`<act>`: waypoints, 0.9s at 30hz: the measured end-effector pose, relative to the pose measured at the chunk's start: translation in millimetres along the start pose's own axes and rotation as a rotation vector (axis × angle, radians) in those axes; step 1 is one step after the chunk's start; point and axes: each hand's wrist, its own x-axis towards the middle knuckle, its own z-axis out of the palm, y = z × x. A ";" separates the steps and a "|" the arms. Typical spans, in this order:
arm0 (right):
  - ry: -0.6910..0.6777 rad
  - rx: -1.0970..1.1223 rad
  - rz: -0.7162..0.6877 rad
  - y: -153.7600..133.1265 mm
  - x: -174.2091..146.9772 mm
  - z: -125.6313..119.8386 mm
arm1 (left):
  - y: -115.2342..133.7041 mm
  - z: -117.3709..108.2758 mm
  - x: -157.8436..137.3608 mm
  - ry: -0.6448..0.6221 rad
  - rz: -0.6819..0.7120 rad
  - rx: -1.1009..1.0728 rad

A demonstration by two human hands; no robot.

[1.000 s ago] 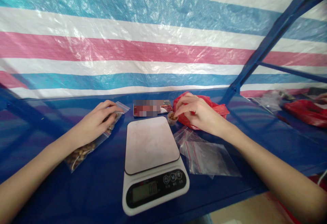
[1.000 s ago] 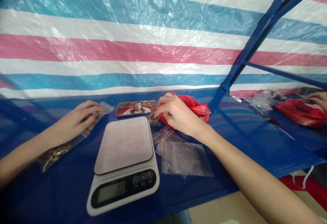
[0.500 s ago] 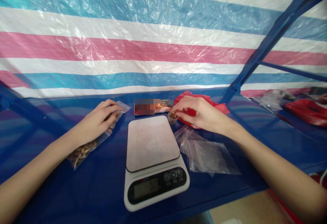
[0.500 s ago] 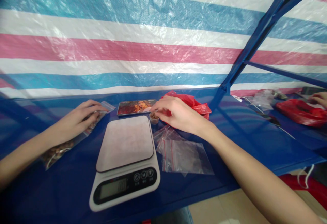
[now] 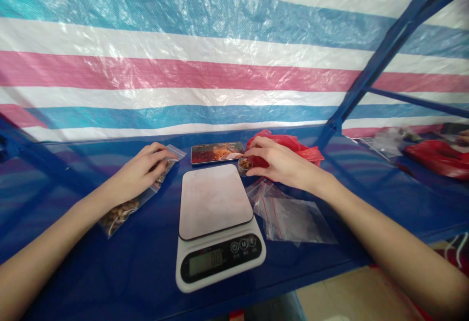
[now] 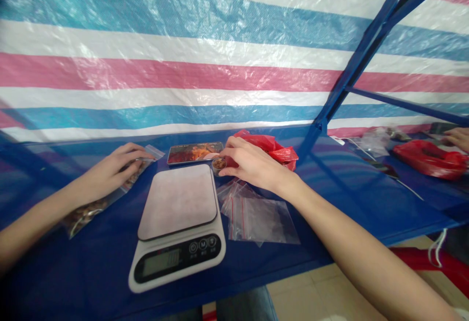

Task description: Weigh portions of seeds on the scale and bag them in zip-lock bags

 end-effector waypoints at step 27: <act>0.318 0.255 -0.061 -43.0 15.9 -9.8 | -6.4 3.0 -0.4 0.009 0.018 0.055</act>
